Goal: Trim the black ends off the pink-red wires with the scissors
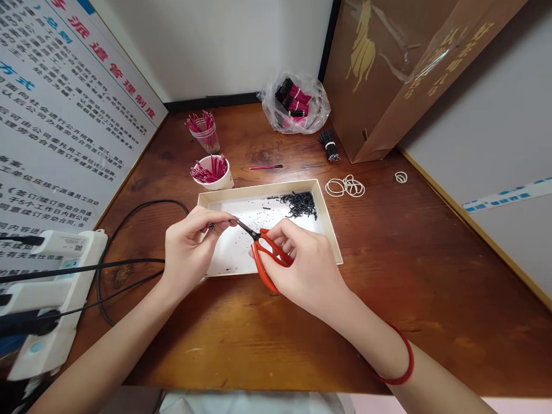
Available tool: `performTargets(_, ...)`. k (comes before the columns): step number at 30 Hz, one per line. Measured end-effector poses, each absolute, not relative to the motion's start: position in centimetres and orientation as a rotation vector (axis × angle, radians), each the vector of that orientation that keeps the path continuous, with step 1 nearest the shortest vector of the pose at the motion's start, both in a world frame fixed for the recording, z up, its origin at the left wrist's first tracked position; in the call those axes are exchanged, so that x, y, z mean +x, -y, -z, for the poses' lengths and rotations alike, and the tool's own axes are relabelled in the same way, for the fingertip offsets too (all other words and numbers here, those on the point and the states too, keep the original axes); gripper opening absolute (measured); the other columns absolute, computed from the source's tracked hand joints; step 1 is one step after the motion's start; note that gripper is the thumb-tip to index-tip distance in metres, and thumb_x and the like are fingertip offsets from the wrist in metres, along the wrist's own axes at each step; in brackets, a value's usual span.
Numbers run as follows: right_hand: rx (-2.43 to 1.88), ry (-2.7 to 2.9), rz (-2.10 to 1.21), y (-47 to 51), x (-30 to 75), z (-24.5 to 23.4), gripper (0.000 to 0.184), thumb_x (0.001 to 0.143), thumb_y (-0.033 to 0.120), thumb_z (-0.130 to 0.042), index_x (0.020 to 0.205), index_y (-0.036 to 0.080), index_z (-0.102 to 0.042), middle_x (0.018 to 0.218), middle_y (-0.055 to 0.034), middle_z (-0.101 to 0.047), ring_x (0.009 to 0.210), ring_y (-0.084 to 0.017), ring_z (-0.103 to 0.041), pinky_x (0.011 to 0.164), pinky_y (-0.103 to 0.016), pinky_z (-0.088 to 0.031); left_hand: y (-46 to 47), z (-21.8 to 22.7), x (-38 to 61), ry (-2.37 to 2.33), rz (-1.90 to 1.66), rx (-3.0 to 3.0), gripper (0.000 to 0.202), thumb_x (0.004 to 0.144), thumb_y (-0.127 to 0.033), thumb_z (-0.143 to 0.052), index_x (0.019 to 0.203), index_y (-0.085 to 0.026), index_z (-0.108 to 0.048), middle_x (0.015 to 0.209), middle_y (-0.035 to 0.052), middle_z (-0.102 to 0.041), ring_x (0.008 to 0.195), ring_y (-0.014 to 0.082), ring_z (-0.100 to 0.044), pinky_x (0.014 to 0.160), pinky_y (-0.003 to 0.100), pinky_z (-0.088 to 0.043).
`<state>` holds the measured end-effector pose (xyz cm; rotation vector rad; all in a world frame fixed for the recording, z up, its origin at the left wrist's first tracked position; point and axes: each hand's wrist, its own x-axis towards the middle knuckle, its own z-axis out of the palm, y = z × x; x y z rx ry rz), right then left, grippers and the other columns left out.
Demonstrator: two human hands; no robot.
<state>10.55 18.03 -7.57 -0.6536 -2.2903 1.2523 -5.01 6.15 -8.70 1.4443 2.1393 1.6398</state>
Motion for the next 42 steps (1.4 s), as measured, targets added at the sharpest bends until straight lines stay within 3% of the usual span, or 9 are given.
performTargets(20, -0.656, 2.288, -1.277, -18.0, 10.6, 7.6, 0.009, 0.081, 0.023, -0.07, 0.078, 0.021, -0.061, 0.067, 0.0022, -0.068, 0.05, -0.009, -0.055, 0.045, -0.022, -0.044, -6.1, 8.8, -5.0, -2.127, -1.645, 1.413, 0.031, 0.083, 0.004, -0.059, 0.089, -0.021, -0.076, 0.082, -0.0004, -0.077, 0.079, 0.0146, -0.064, 0.073, 0.026, -0.05)
performTargets(29, -0.69, 2.291, -1.235, -18.2, 10.7, 7.6, 0.01, 0.081, 0.025, -0.071, 0.078, 0.021, -0.062, 0.064, 0.0018, -0.068, 0.048, -0.009, -0.054, 0.044, -0.022, -0.043, -6.2, 8.5, -4.9, -2.147, -1.61, 1.377, 0.023, 0.086, -0.004, -0.062, 0.088, -0.021, -0.076, 0.08, 0.0004, -0.077, 0.076, 0.0149, -0.064, 0.07, 0.027, -0.05)
performTargets(35, -0.71, 2.475, -0.868, -20.7, 9.6, 6.6, 0.015, 0.082, 0.032, -0.066, 0.081, 0.021, -0.057, 0.069, -0.0007, -0.066, 0.055, -0.013, -0.057, 0.053, -0.026, -0.045, -6.3, 8.6, -4.9, -2.26, -1.653, 1.218, 0.007, 0.085, -0.019, -0.069, 0.086, -0.021, -0.076, 0.083, 0.002, -0.077, 0.072, 0.0146, -0.061, 0.069, 0.028, -0.05)
performTargets(38, -0.676, 2.914, -0.64, -22.2, 7.9, 6.5, 0.014, 0.077, 0.029, -0.068, 0.076, 0.021, -0.056, 0.071, -0.0035, -0.069, 0.062, -0.018, -0.061, 0.051, -0.027, -0.036, -6.3, 8.8, -5.0, -2.308, -1.678, 1.167, 0.007, 0.083, -0.021, -0.071, 0.087, -0.02, -0.076, 0.081, 0.0015, -0.075, 0.068, 0.0138, -0.058, 0.067, 0.028, -0.049)
performTargets(42, -0.638, 3.01, -0.56, -23.1, 6.5, 6.5, 0.014, 0.073, 0.025, -0.068, 0.069, 0.02, -0.055, 0.069, -0.0047, -0.069, 0.061, -0.02, -0.06, 0.049, -0.028, -0.027, -6.3, 8.8, -5.0, -2.314, -1.681, 1.17, 0.008, 0.082, -0.021, -0.07, 0.088, -0.02, -0.075, 0.08, 0.0011, -0.074, 0.067, 0.0135, -0.057, 0.066, 0.028, -0.048)
